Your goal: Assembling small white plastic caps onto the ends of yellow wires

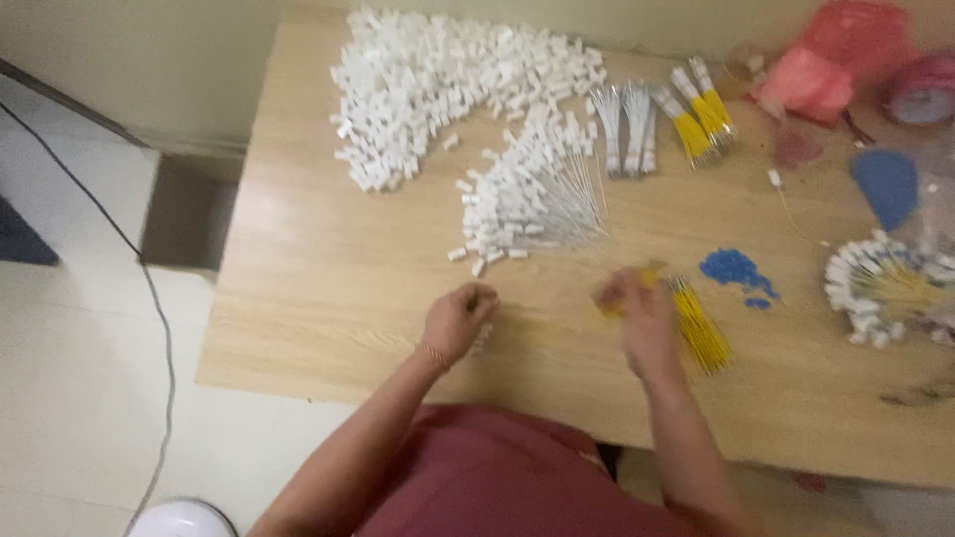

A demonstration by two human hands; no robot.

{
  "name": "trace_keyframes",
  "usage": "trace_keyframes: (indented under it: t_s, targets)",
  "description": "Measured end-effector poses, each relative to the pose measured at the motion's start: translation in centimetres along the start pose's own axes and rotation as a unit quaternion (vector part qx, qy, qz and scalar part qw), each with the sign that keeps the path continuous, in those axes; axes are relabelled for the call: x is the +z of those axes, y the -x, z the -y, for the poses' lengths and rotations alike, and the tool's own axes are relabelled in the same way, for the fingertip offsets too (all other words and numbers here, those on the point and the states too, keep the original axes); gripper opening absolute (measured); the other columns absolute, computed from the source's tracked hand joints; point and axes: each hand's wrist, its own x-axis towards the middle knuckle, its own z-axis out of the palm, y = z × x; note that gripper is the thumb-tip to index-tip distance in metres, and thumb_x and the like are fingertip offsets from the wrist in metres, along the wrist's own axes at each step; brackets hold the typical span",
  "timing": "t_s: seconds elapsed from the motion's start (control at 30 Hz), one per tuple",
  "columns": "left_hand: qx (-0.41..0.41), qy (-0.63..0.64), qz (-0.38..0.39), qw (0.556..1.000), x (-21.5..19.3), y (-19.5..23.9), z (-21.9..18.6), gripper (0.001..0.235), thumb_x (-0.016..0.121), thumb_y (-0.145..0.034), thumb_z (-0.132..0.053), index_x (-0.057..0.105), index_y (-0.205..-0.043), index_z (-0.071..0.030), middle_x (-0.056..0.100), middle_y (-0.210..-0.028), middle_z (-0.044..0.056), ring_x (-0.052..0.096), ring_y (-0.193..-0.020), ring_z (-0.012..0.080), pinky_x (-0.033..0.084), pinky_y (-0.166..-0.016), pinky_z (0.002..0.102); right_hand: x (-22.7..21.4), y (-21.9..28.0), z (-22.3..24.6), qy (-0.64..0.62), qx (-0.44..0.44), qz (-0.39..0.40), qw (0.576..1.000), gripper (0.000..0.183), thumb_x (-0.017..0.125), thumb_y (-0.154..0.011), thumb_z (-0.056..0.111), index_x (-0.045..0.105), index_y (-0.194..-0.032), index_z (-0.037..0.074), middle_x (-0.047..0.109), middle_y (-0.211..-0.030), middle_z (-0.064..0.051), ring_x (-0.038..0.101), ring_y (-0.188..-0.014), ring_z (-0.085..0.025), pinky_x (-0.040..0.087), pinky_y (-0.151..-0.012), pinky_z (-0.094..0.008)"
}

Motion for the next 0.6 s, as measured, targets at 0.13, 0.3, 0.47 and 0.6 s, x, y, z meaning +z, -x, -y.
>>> trace_keyframes:
  t_s: [0.13, 0.3, 0.47, 0.6]
  targets:
    - [-0.024, -0.085, 0.01, 0.996, 3.3, -3.8, 6.2, 0.02, 0.067, -0.086, -0.039, 0.071, -0.104, -0.029, 0.074, -0.096, -0.001, 0.069, -0.096, 0.026, 0.056, -0.084, 0.039, -0.3, -3.2, -4.0, -0.124, -0.065, -0.091, 0.986, 0.022, 0.036, -0.11, 0.021, 0.053, -0.106, 0.007, 0.049, -0.067, -0.002, 0.049, -0.05, -0.012, 0.039, -0.047, -0.022]
    - [0.193, -0.213, -0.159, 0.944, 5.4, -7.5, 5.9, 0.016, 0.068, -0.083, -0.028, 0.067, -0.085, -0.012, 0.064, -0.082, 0.013, 0.067, -0.075, 0.0354, 0.057, -0.062, 0.044, 1.6, -2.9, -3.0, -0.131, -0.052, -0.071, 0.988, 0.014, 0.043, -0.106, 0.019, 0.053, -0.101, 0.011, 0.046, -0.059, 0.002, 0.04, -0.039, -0.005, 0.029, -0.035, -0.018]
    - [0.219, -0.248, -0.149, 0.932, 5.8, -11.3, 2.5, 0.01, 0.066, -0.083, -0.022, 0.067, -0.093, -0.018, 0.063, -0.093, 0.008, 0.068, -0.083, 0.0312, 0.059, -0.07, 0.041, 3.1, -2.1, -3.3, -0.111, -0.066, 0.019, 0.991, 0.019, 0.062, -0.095, 0.011, 0.059, -0.077, 0.006, 0.046, -0.051, -0.001, 0.041, -0.039, -0.008, 0.032, -0.037, -0.02]
    - [0.221, -0.306, -0.16, 0.912, 6.6, -13.2, 4.0, 0.017, 0.073, -0.078, -0.028, 0.067, -0.094, -0.024, 0.059, -0.094, 0.002, 0.067, -0.09, 0.0254, 0.059, -0.074, 0.037, 3.5, -1.8, -3.2, -0.148, -0.039, 0.048, 0.987, 0.011, 0.067, -0.089, 0.008, 0.061, -0.082, 0.002, 0.056, -0.059, -0.008, 0.043, -0.038, -0.008, 0.036, -0.037, -0.021]
